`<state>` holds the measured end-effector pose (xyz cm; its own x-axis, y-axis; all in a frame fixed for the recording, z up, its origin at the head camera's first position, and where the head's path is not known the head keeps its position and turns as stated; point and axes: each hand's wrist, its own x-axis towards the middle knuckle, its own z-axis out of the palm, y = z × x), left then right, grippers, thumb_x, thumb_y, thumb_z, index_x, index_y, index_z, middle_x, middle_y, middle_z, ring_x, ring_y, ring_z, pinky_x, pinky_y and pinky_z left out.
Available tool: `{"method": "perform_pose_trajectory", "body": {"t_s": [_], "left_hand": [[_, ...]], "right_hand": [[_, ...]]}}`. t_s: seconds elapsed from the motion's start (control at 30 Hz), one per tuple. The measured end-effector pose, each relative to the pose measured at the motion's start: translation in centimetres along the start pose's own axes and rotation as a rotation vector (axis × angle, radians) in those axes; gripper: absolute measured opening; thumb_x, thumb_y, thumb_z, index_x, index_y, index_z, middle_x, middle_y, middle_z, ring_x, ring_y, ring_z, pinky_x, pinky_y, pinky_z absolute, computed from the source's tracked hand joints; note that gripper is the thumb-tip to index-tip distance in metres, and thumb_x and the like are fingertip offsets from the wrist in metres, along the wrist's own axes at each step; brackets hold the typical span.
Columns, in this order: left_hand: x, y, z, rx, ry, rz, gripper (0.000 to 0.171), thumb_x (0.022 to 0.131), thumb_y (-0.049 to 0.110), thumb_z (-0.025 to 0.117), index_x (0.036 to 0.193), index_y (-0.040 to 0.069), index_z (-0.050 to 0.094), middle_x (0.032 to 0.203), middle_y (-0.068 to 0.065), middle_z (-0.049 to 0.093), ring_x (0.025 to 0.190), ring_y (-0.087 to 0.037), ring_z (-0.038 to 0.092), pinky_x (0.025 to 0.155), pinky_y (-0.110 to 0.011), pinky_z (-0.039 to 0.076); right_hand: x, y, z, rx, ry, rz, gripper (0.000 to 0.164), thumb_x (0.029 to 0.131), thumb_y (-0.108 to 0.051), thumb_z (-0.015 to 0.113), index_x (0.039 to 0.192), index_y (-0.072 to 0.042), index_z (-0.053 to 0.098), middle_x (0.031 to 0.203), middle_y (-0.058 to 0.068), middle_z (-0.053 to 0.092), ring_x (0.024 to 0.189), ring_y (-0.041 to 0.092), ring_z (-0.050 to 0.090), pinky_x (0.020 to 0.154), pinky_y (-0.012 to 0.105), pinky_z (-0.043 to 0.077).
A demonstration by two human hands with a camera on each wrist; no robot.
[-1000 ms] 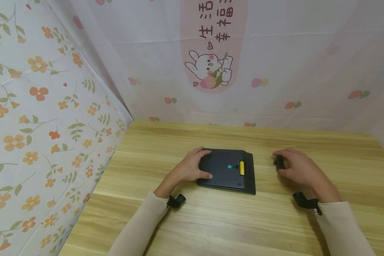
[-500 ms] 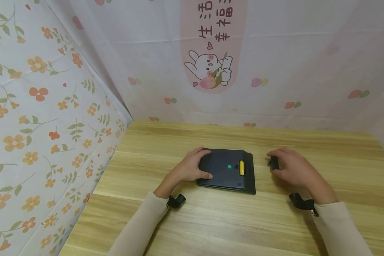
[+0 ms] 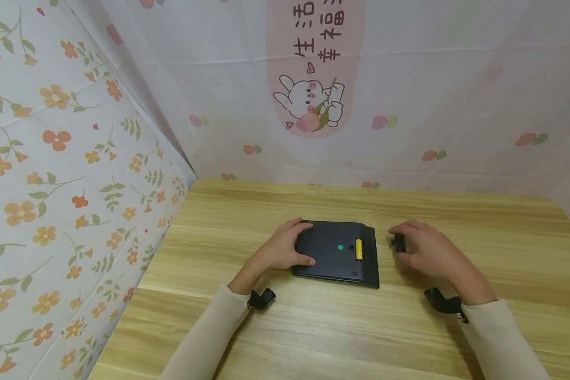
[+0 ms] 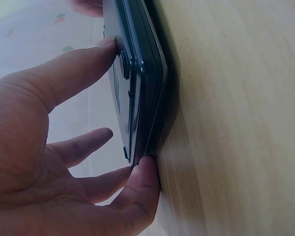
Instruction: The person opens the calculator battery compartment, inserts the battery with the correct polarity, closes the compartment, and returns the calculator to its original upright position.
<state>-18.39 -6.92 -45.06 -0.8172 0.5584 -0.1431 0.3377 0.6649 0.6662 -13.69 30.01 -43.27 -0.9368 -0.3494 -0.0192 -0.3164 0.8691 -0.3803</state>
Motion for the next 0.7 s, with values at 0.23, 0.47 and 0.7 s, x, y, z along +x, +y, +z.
{"method": "perform_pose_trajectory", "body": {"t_s": [0.23, 0.47, 0.7], "left_hand": [[0.0, 0.1, 0.0, -0.001, -0.002, -0.009, 0.088, 0.092, 0.027, 0.091, 0.167, 0.011, 0.048, 0.178, -0.020, 0.026, 0.162, -0.047, 0.026, 0.125, -0.063, 0.032], [0.0, 0.2, -0.1, -0.004, -0.002, -0.011, 0.088, 0.092, 0.027, 0.091, 0.167, 0.011, 0.048, 0.179, -0.020, 0.026, 0.162, -0.048, 0.026, 0.125, -0.063, 0.032], [0.0, 0.2, 0.0, -0.010, 0.003, -0.014, 0.088, 0.092, 0.027, 0.091, 0.167, 0.011, 0.048, 0.179, -0.020, 0.026, 0.162, -0.048, 0.026, 0.124, -0.063, 0.033]], "right_hand": [[0.0, -0.5, 0.0, -0.008, 0.003, -0.023, 0.059, 0.087, -0.008, 0.089, 0.141, 0.002, 0.068, 0.138, 0.028, 0.065, 0.120, 0.051, 0.066, 0.096, 0.068, 0.055], [-0.1, -1.1, 0.0, 0.005, 0.006, -0.031, 0.061, 0.088, -0.009, 0.089, 0.143, 0.002, 0.066, 0.141, 0.027, 0.064, 0.123, 0.051, 0.066, 0.098, 0.068, 0.055], [-0.1, -1.6, -0.1, 0.008, 0.022, -0.060, 0.059, 0.088, -0.009, 0.089, 0.142, 0.002, 0.067, 0.139, 0.026, 0.066, 0.121, 0.049, 0.067, 0.097, 0.067, 0.055]]}}
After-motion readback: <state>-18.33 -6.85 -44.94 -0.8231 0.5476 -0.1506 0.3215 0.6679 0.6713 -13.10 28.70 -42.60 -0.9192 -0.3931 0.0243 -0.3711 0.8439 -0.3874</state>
